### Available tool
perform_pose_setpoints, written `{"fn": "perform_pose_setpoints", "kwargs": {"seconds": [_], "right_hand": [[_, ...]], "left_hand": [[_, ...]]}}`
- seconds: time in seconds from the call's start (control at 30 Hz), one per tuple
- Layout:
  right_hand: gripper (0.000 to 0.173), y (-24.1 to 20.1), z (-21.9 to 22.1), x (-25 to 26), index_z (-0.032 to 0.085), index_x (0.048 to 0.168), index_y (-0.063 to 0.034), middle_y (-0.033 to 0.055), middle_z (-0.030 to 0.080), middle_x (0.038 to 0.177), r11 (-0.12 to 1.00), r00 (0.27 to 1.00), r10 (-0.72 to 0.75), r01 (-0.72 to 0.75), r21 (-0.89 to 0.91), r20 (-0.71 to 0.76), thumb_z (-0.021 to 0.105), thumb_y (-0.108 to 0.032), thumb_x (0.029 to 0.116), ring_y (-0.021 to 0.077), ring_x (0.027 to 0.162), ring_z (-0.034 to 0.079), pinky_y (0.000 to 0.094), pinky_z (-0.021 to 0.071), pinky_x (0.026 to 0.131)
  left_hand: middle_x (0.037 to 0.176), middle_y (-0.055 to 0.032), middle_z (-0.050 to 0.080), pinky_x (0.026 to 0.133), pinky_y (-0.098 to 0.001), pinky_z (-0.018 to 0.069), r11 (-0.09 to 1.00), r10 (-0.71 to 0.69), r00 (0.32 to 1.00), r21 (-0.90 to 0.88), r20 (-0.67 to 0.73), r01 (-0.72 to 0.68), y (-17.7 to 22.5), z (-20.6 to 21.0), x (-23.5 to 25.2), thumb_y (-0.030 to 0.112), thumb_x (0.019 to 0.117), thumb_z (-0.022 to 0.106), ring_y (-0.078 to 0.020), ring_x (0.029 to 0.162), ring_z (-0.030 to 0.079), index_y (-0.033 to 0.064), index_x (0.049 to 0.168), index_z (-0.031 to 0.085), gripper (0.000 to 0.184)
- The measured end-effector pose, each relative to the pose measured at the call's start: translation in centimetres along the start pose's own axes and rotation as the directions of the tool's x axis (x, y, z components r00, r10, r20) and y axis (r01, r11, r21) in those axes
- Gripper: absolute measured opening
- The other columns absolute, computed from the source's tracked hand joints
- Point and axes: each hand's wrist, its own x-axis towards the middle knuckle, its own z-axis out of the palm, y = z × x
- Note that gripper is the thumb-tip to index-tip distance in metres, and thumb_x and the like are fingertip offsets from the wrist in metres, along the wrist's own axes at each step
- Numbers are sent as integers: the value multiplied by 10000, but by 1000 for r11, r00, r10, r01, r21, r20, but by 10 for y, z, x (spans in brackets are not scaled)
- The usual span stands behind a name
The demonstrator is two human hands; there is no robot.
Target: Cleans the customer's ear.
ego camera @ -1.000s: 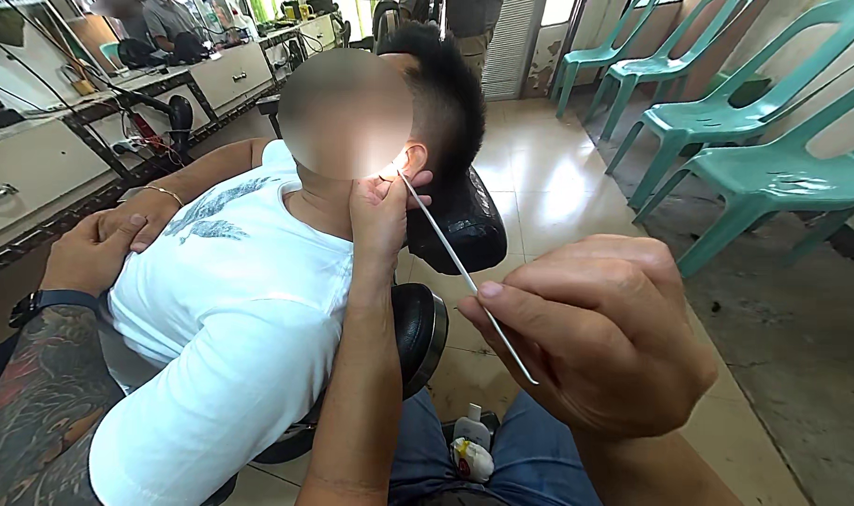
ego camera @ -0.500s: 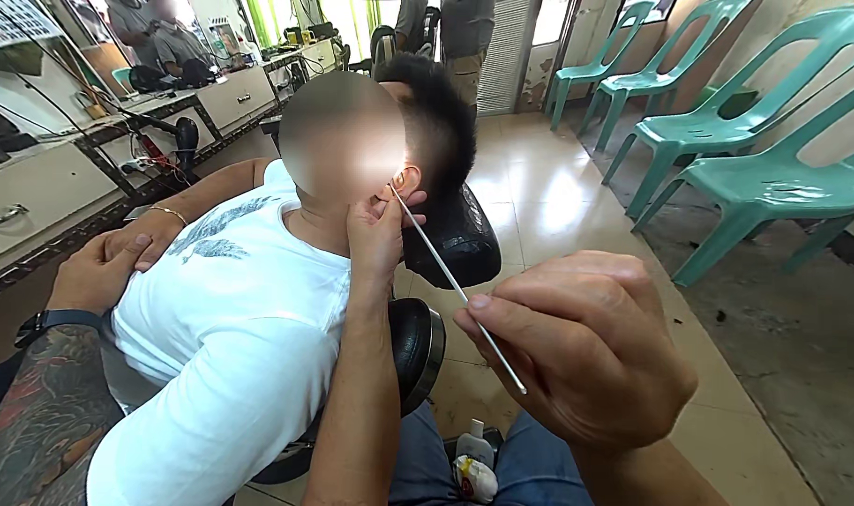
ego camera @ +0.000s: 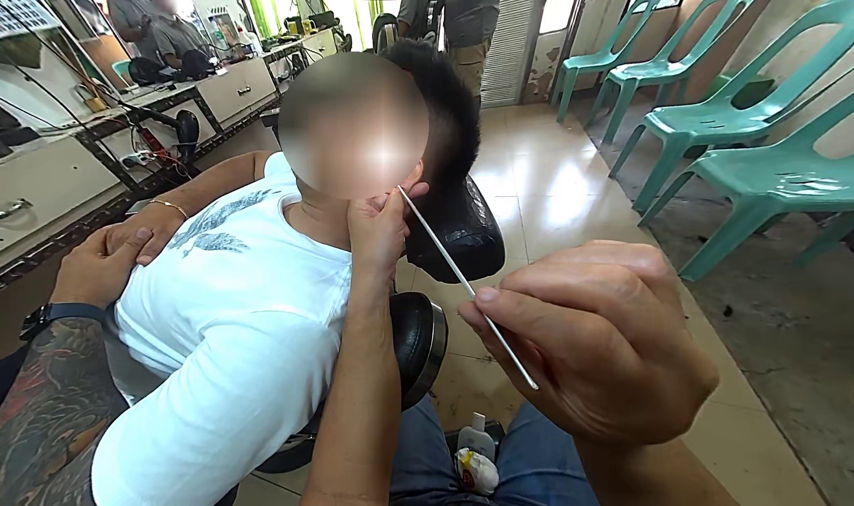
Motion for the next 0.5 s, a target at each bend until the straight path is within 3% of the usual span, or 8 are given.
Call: {"fn": "perform_pose_setpoints", "kwargs": {"seconds": [0.1,0.23,0.37,0.43,0.5], "right_hand": [[144,0,0,-1,701,1077,-110,42,674,1018,1000,1000,2,-2,-7,10,742,-156,947,176,1008,616,351,462,907],[139,0,0,-1,698,1067,-106,42,666,1017,1000,1000,-4,4,-7,8,741,-159,947,179,1015,610,348,458,907],[152,1,0,-1,699,1076,-108,41,660,1016,1000,1000,3,-3,-5,13,748,-162,943,178,1015,606,345,456,902],[149,1,1,-1,704,1075,-107,42,666,1017,1000,1000,5,-5,-4,12,748,-160,943,176,1009,609,347,456,903],[144,2,1,0,710,1068,-107,41,681,1011,1000,1000,1,-1,-1,7,751,-155,939,178,999,618,350,463,896]], "left_hand": [[1042,-65,717,553,-140,411,994,-53,999,97,3,53,29,12,-40,107,1090,474,-35,681,600,120,1408,390,330],[1061,-55,711,595,-141,432,990,-73,997,116,-22,75,42,19,-50,107,1096,451,-29,707,603,111,1411,393,320],[1136,-58,692,713,-154,484,992,-57,998,113,-16,59,43,21,-52,107,1101,437,-39,854,651,103,1428,382,332],[1114,-63,700,675,-153,476,993,-59,998,102,-7,59,36,17,-45,106,1097,450,-45,824,652,111,1433,375,344],[1053,-131,746,582,-165,496,1000,4,1000,23,0,-4,9,5,-13,42,1052,527,-90,764,703,63,1432,398,402]]}}
